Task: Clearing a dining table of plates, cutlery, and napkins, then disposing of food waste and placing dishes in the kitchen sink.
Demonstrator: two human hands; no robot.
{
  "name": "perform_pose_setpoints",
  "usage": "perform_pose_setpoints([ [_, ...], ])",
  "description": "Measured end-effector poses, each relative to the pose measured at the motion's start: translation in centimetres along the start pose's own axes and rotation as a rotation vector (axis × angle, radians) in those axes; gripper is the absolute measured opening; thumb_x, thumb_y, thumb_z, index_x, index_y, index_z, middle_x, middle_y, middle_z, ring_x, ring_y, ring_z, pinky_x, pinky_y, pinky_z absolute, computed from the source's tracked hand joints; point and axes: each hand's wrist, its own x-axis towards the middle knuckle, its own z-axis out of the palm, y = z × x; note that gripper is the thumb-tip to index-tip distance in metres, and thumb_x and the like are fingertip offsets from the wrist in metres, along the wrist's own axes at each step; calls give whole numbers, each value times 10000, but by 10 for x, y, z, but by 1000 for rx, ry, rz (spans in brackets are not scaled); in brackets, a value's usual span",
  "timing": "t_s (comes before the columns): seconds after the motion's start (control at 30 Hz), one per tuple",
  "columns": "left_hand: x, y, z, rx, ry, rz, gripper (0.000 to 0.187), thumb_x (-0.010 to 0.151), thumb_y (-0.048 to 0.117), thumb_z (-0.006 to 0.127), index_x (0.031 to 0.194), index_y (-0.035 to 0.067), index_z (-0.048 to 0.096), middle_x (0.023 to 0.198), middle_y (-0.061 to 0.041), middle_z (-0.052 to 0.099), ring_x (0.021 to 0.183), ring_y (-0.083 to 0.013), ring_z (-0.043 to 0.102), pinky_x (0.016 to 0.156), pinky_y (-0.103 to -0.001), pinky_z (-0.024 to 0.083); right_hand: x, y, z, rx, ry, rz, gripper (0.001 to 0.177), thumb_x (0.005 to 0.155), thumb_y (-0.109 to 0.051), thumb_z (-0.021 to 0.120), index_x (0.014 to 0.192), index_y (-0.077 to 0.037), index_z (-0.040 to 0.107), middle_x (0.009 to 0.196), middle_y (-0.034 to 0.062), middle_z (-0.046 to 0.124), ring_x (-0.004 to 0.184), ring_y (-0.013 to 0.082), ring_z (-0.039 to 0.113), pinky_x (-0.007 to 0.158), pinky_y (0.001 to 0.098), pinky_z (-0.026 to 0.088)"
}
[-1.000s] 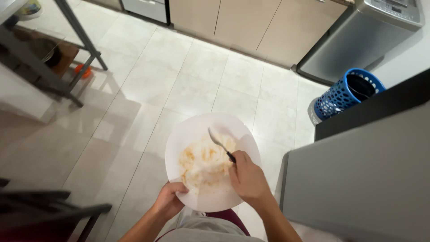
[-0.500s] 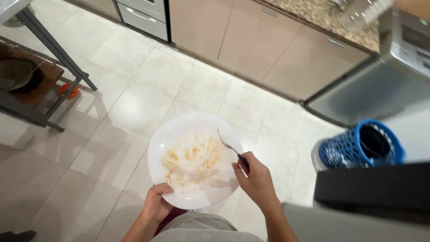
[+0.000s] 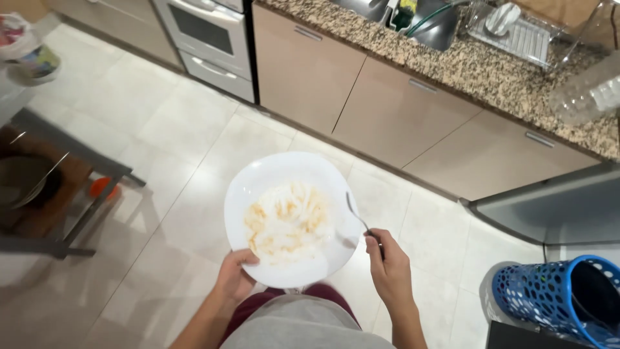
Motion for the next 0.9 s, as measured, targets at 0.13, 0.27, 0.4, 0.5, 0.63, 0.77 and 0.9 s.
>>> perform_pose_setpoints([
  [0.13,97,41,53,88,-43,-6,915,562,-99,428,1472,-22,490,1485,-177,564,1348,-408,529,1096,-553,440,97,-11,2,59,59,-2,259,1009,-246,540,1163,-79,664,1043,17,738,891,165,698,836,297,542],
  [0.27,179,74,122,58,2,-21,891,606,-132,403,1484,-6,483,1494,-166,556,1360,-389,511,1113,-547,412,207,2,4,110,89,-71,194,1006,-224,564,1125,-101,654,935,7,719,732,153,638,726,281,520],
  [0.4,273,97,184,-45,-41,66,898,564,-123,400,1453,-48,501,1462,-204,563,1336,-413,527,1154,-567,404,340,3,-2,72,78,-230,202,1016,-219,582,1142,-86,668,963,10,726,874,139,664,798,277,506],
  [0.5,301,139,262,-48,34,72,923,587,-111,370,1500,-10,461,1515,-174,531,1387,-394,490,1192,-551,376,445,-9,-9,46,136,-278,188,1009,-213,601,1136,-95,672,966,8,711,866,133,642,769,272,493],
  [0.63,368,175,303,-3,92,92,768,623,-99,416,1377,-22,534,1363,-159,584,1247,-397,543,1042,-541,446,583,-31,-17,46,163,-315,230,1015,-211,596,1194,-89,673,1061,42,729,923,163,689,888,307,519],
  [0.77,427,207,333,-107,82,184,915,599,-124,375,1504,-4,441,1476,-181,529,1337,-414,501,1140,-576,396,709,-71,-3,-9,143,-411,253,1035,-270,589,1177,-74,664,1129,64,714,1037,203,660,933,336,477],
  [0.9,493,244,341,-95,138,184,844,589,-85,407,1421,-24,531,1350,-164,618,1212,-365,582,1069,-464,449,833,-104,28,-108,118,-609,276,1045,-240,603,1203,-22,662,1206,139,701,1104,279,664,980,401,499],
])
